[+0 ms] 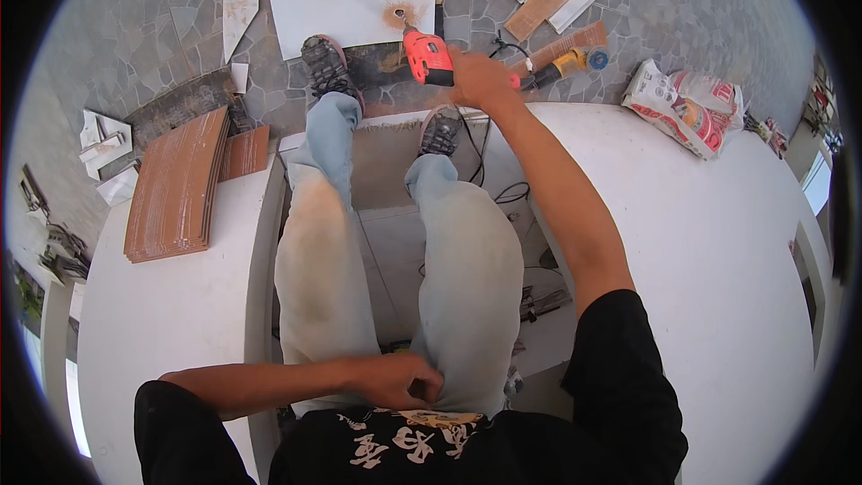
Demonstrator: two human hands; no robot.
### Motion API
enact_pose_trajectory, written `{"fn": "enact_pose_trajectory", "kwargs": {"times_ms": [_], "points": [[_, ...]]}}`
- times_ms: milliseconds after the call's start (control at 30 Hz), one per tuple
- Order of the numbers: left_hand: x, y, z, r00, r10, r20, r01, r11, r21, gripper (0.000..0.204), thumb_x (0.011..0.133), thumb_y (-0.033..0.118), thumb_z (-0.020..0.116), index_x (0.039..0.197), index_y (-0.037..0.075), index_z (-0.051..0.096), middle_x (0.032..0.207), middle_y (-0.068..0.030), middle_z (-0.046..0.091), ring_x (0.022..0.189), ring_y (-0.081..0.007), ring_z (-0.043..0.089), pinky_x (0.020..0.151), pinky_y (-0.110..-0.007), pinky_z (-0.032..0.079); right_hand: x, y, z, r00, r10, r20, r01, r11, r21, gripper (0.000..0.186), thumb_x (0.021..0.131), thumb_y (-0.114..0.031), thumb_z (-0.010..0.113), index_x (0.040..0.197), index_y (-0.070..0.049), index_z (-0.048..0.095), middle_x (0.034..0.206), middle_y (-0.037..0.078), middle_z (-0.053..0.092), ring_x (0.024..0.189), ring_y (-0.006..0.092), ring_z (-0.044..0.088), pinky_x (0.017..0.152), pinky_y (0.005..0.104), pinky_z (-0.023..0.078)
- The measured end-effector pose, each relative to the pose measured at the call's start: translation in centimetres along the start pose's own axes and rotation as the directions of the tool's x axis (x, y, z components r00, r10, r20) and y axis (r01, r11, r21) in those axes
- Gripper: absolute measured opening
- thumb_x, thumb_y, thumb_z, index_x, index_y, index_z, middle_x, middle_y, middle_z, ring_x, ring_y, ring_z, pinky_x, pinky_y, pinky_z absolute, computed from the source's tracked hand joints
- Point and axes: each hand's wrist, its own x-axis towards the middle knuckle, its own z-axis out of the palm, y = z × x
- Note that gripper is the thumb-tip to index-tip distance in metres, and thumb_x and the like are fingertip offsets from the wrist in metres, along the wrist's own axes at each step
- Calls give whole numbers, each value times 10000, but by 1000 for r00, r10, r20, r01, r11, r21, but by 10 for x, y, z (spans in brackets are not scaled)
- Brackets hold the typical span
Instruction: Use a power drill to make a hole in a ceramic tile.
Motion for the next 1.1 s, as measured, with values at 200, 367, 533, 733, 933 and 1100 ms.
{"fn": "enact_pose_trajectory", "kwargs": {"times_ms": [200, 367, 533, 733, 933, 1100], "points": [[32, -32, 18, 970, -122, -210, 105, 990, -91, 184, 915, 217, 680, 896, 34, 670, 801, -49, 682, 744, -145, 627, 676, -303, 480, -7, 6, 37, 997, -60, -55, 56, 996, -64, 522, 696, -195, 778, 1127, -34, 534, 987, 178, 709, 910, 370, 697, 792, 497, 567], [53, 4, -59, 843, -69, -534, 267, 914, 304, 244, 939, 270, 665, 1009, 42, 718, 821, -62, 692, 778, -141, 641, 730, -307, 503, -22, 11, 87, 965, -115, -235, 87, 988, -130, 447, 705, -155, 765, 1080, 5, 582, 939, 167, 703, 869, 305, 697, 710, 423, 584], [8, 52, -282, 136, 256, -957, 146, 950, 275, 202, 939, 192, 625, 995, 8, 689, 759, -12, 621, 644, -83, 572, 570, -241, 460, -24, 13, 97, 947, -171, -270, 141, 982, -128, 467, 691, -136, 753, 1096, 12, 574, 961, 175, 700, 900, 312, 696, 718, 428, 582], [-6, -2, -453, -58, 154, -986, 216, 967, 138, 272, 931, 188, 576, 1088, -9, 678, 819, -77, 656, 628, -156, 601, 587, -305, 507, -30, 32, 111, 967, -224, -119, 219, 974, -53, 744, 666, -141, 741, 1301, 126, 460, 975, 248, 678, 909, 400, 678, 752, 466, 568], [43, -75, -532, 229, -45, -972, -127, 989, -75, 610, 960, 509, 570, 1332, 28, 528, 1184, -186, 619, 984, -264, 629, 868, -418, 512, -18, 44, 157, 955, -285, 84, 266, 947, 182, 1051, 630, -194, 789, 1462, 123, 232, 1189, 330, 604, 1096, 451, 615, 903, 472, 528], [71, -92, -557, 413, -35, -910, -225, 964, -139, 731, 946, 573, 599, 1408, 23, 466, 1312, -186, 567, 1153, -284, 590, 999, -440, 474, 0, 70, 217, 985, -131, 113, 99, 963, 249, 1054, 618, -225, 813, 1470, 84, 274, 1312, 307, 555, 1169, 436, 585, 966, 451, 501]]}}
